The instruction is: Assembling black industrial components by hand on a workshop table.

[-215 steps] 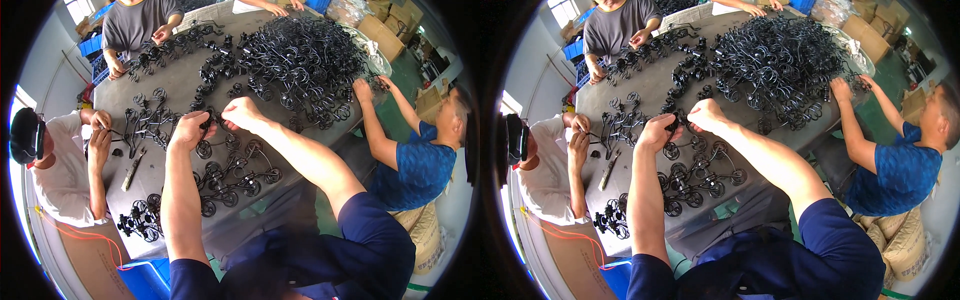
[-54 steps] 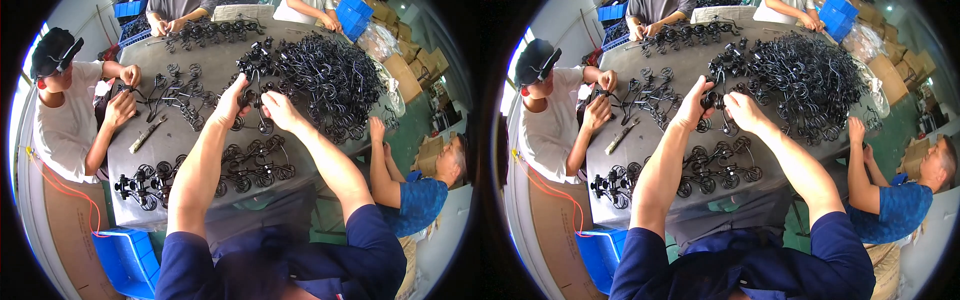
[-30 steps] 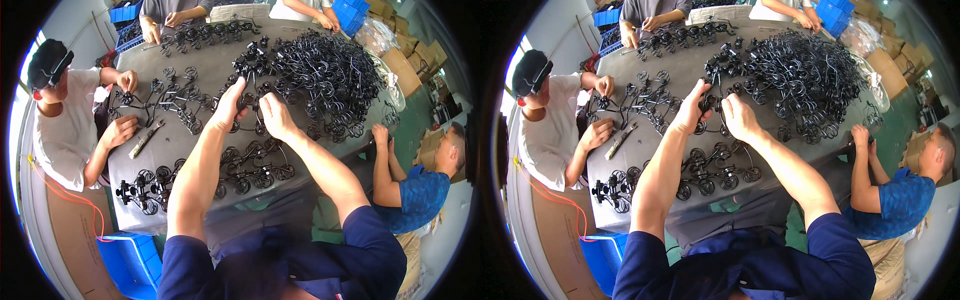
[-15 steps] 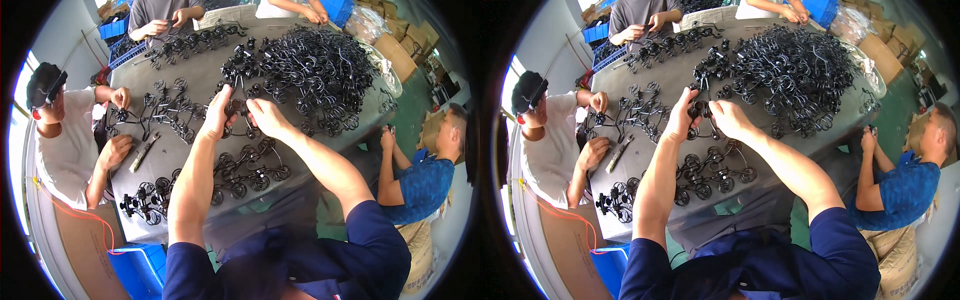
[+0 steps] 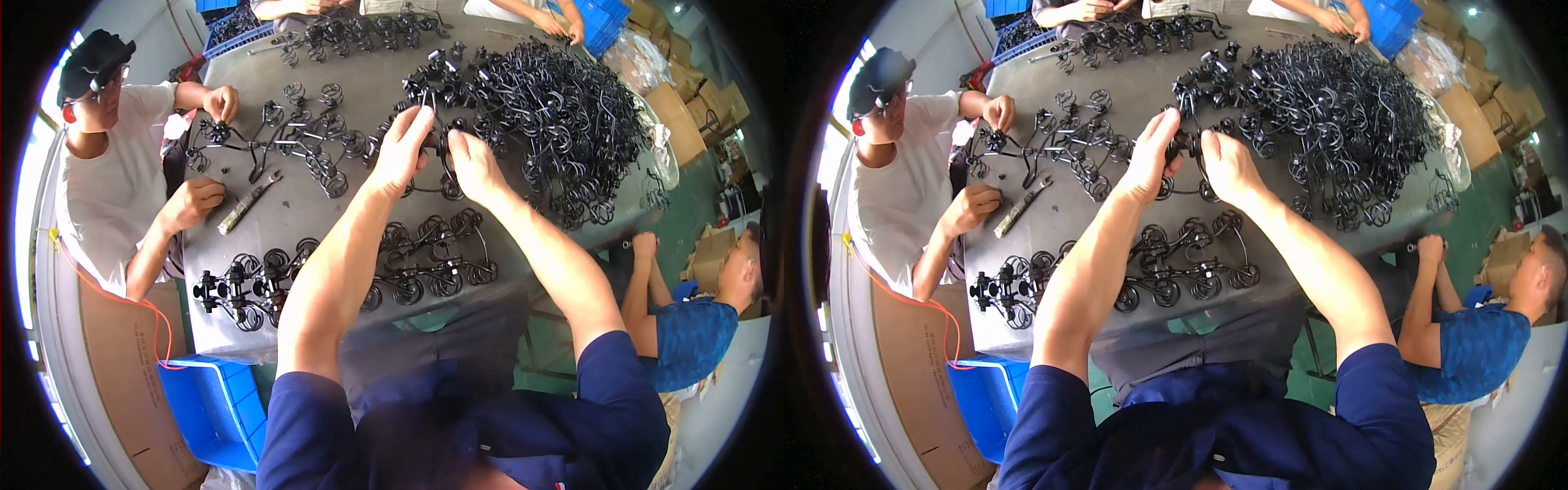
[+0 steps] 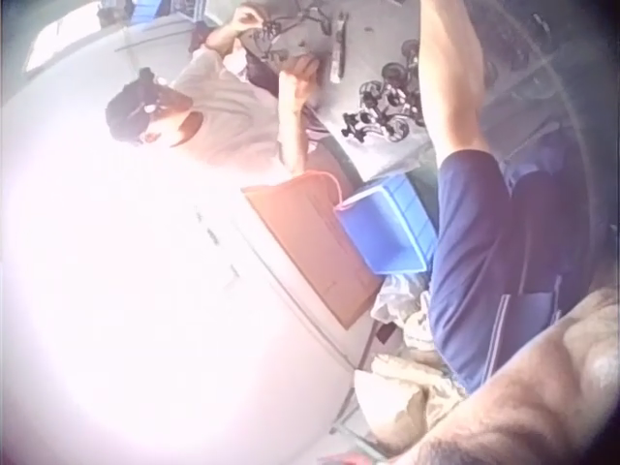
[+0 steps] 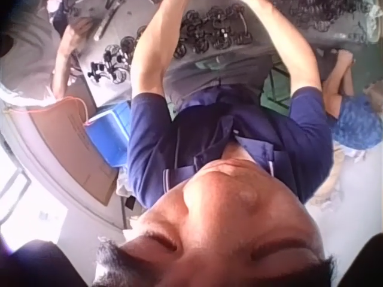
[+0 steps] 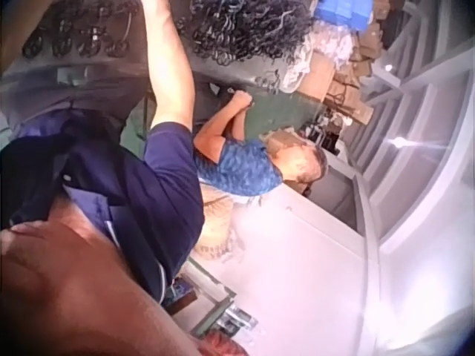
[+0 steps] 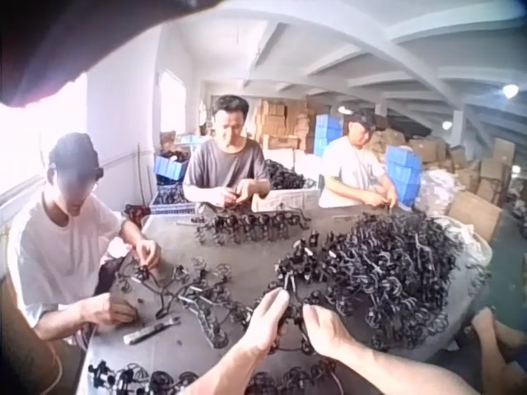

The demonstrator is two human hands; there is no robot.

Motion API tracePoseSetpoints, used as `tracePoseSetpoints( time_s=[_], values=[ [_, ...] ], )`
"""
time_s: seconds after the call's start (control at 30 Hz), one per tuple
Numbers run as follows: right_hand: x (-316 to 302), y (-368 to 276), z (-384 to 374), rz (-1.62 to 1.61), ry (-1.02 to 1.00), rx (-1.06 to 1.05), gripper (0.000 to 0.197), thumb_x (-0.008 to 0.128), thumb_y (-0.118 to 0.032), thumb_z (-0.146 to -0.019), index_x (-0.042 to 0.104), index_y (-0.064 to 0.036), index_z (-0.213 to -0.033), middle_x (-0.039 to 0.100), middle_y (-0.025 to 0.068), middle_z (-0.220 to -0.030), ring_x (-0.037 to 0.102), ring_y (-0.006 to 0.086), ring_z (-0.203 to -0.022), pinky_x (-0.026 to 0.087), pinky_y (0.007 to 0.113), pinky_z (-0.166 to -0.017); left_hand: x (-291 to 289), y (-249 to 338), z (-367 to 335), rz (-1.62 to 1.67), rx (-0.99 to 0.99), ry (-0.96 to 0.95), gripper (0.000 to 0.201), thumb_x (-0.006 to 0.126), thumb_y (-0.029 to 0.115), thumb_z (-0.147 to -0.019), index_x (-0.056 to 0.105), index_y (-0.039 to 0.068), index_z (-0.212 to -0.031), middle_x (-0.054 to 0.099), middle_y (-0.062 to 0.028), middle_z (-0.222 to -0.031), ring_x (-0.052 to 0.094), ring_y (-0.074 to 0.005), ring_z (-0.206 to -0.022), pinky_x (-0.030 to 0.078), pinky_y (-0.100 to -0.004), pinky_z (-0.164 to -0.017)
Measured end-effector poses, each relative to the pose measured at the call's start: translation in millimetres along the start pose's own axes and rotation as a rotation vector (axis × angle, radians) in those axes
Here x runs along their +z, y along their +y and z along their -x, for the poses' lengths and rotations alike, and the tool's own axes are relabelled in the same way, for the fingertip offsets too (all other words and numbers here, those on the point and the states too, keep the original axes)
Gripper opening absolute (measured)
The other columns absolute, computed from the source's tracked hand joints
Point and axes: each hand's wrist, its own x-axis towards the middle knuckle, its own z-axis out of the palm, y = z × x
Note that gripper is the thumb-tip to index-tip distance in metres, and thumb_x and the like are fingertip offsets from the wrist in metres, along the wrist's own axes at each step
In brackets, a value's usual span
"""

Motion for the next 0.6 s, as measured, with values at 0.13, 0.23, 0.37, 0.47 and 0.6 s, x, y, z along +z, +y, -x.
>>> tracePoseSetpoints(
  time_s=[0.13,0.23,0.37,0.47,0.6],
  values=[
    [-9,-10,-6,-0.281,-0.15,0.329,0.043,0.04,-0.039,-0.099,0.052,-0.0064,-0.074,0.047,-0.0002,-0.058,0.042,0.0104,-0.049,0.033,0.029,-0.045,8,6,6,-0.051,0.049,0.008,0.079,0.061,0.055,-0.088,0.039,0.001,-0.141,0.059,-0.008,-0.104,0.041,-0.0071,-0.064,0.037,-0.0218,-0.053],
    [-14,-26,-4,-0.392,-0.192,0.544,0.039,0.044,-0.044,-0.098,0.049,-0.0124,-0.076,0.037,-0.0076,-0.055,0.029,0.004,-0.041,0.02,0.024,-0.036,10,5,7,-0.048,0.103,0.008,0.079,0.062,0.051,-0.09,0.035,0.0,-0.143,0.059,-0.0082,-0.104,0.042,-0.0069,-0.064,0.037,-0.022,-0.054],
    [-23,-24,-5,-0.511,-0.277,0.714,0.037,0.044,-0.041,-0.096,0.05,-0.0104,-0.077,0.04,-0.0053,-0.057,0.032,0.0061,-0.041,0.022,0.025,-0.035,14,-5,2,-0.105,0.153,-0.007,0.063,0.055,0.05,-0.094,0.043,0.009,-0.14,0.054,-0.0017,-0.104,0.044,-0.0069,-0.076,0.038,-0.0215,-0.06],
    [-20,-21,1,-0.547,-0.256,0.762,0.035,0.043,-0.039,-0.097,0.048,-0.0099,-0.079,0.037,-0.0051,-0.056,0.029,0.0064,-0.039,0.021,0.026,-0.035,13,-15,-4,-0.185,0.292,-0.008,0.062,0.055,0.048,-0.095,0.041,0.009,-0.141,0.055,-0.0011,-0.099,0.044,-0.0069,-0.068,0.037,-0.021,-0.057],
    [-19,-10,2,-0.597,-0.265,0.805,0.037,0.042,-0.039,-0.098,0.051,-0.0046,-0.087,0.04,-0.0028,-0.057,0.032,0.0072,-0.04,0.023,0.026,-0.034,14,-13,0,-0.219,0.206,-0.048,0.064,0.056,0.049,-0.094,0.04,0.009,-0.142,0.055,-0.0016,-0.096,0.044,-0.0073,-0.062,0.036,-0.021,-0.054]
  ],
)
